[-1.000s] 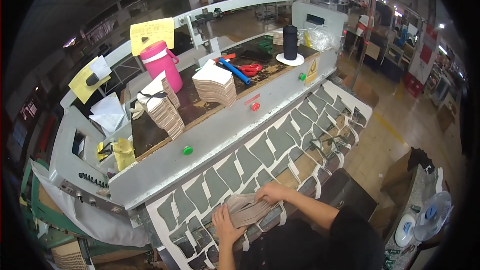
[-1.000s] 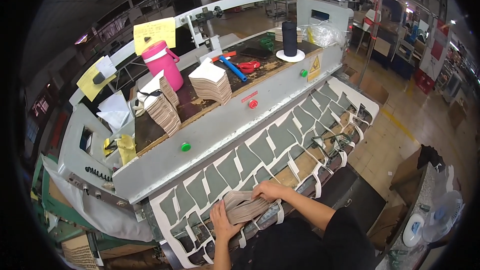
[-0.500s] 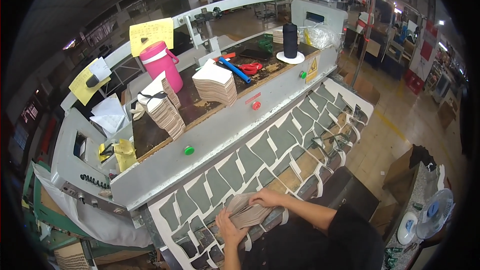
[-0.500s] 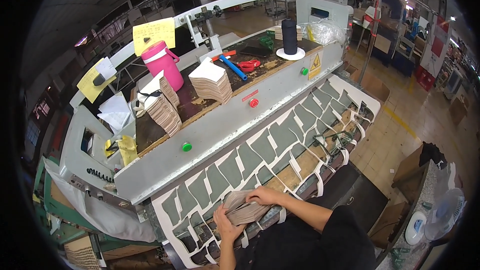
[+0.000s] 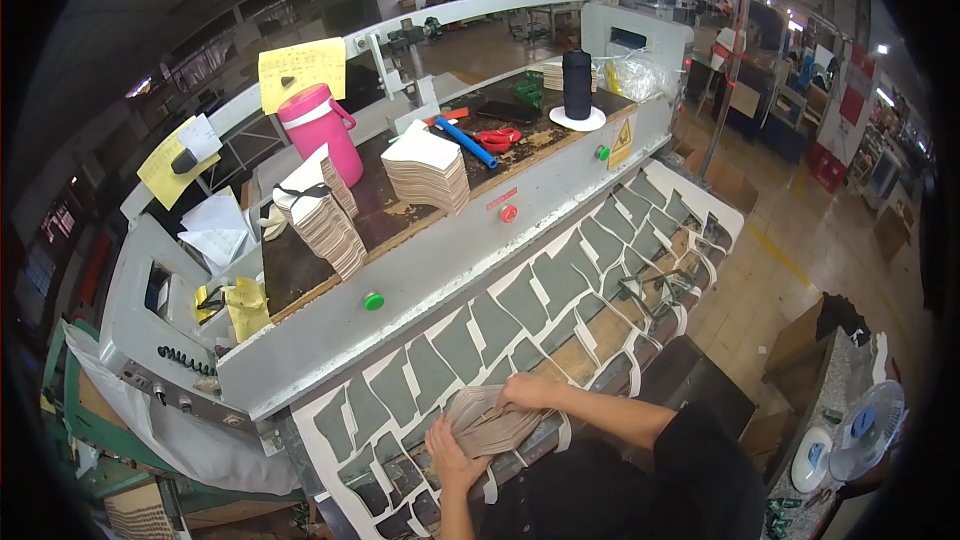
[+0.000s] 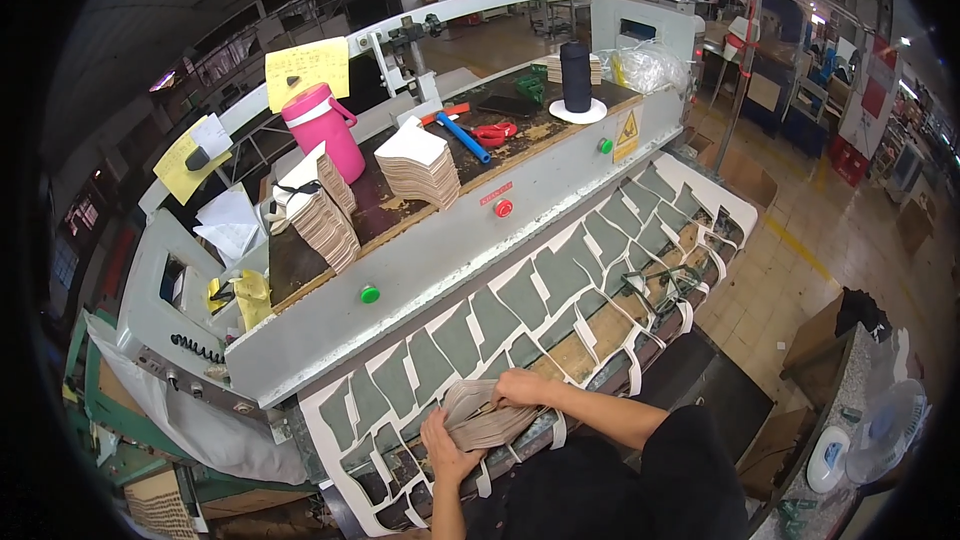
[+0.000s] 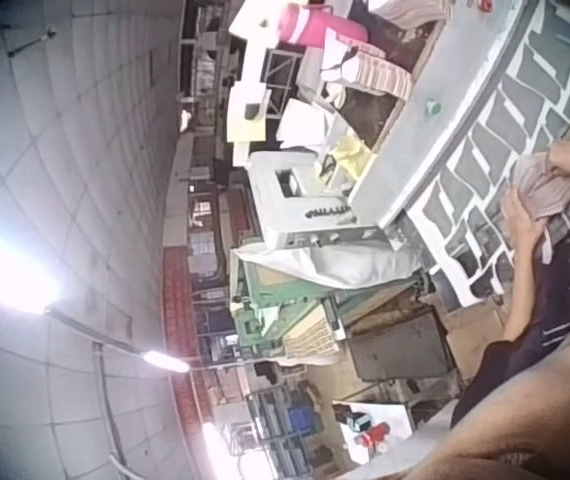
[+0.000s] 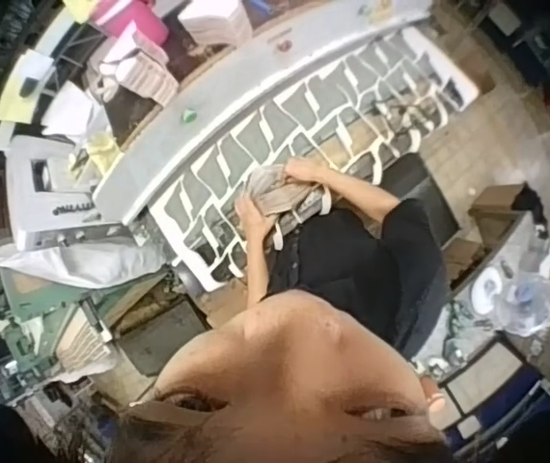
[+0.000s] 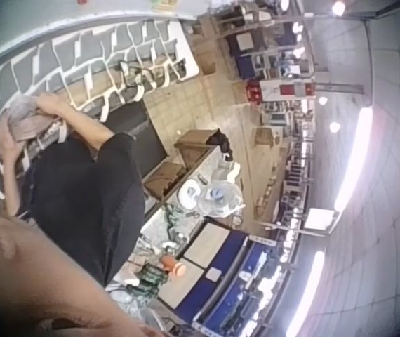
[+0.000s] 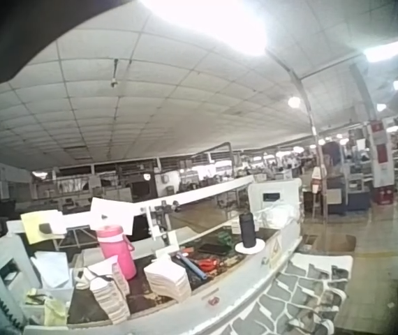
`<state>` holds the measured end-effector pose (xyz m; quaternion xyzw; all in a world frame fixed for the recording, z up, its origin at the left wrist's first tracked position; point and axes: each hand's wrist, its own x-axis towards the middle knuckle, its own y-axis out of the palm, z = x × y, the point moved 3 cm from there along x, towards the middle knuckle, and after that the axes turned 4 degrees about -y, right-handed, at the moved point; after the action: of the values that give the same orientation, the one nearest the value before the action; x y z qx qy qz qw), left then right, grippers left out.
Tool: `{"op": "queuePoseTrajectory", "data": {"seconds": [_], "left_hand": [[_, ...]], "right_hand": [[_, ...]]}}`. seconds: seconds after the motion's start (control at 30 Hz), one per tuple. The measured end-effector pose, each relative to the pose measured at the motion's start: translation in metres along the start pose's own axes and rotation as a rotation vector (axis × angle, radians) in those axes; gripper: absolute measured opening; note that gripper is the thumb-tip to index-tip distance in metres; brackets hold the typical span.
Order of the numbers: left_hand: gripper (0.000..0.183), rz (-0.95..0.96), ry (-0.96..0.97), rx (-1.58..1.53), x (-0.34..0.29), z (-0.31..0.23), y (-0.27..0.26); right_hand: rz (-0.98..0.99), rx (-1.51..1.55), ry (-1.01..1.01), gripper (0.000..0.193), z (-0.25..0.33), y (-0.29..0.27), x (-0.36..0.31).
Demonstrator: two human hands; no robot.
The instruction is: Cut shoe components from a sheet of material using a metal template and a clicker press, then collect and stack the cut pieces.
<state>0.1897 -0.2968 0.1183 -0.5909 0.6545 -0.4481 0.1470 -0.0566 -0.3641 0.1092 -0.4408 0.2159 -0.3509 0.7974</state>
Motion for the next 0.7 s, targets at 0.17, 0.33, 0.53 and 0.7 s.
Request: {"op": "queuePoseTrajectory", "data": {"seconds": [0.17, 0.33, 0.53, 0.7], "left_hand": [[0.119, 0.060, -0.096, 0.075, 0.016, -0.014, -0.011], [0.101, 0.180, -0.104, 0.057, 0.027, 0.001, 0.001], [0.092, 0.257, -0.019, 0.009, 0.034, 0.010, -0.002], [0.126, 0.296, -0.092, 0.060, 0.017, -0.009, -0.012]], "right_hand": [[-0.141, 0.265, 0.057, 0.039, 0.013, -0.004, -0.012], [-0.480, 0.194, -0.202, 0.118, 0.041, 0.002, -0.041], [-0.403, 0.173, -0.055, 0.122, 0.036, 0.011, -0.005], [-0.326, 0.281, -0.141, 0.120, 0.055, 0.038, -0.002]]}}
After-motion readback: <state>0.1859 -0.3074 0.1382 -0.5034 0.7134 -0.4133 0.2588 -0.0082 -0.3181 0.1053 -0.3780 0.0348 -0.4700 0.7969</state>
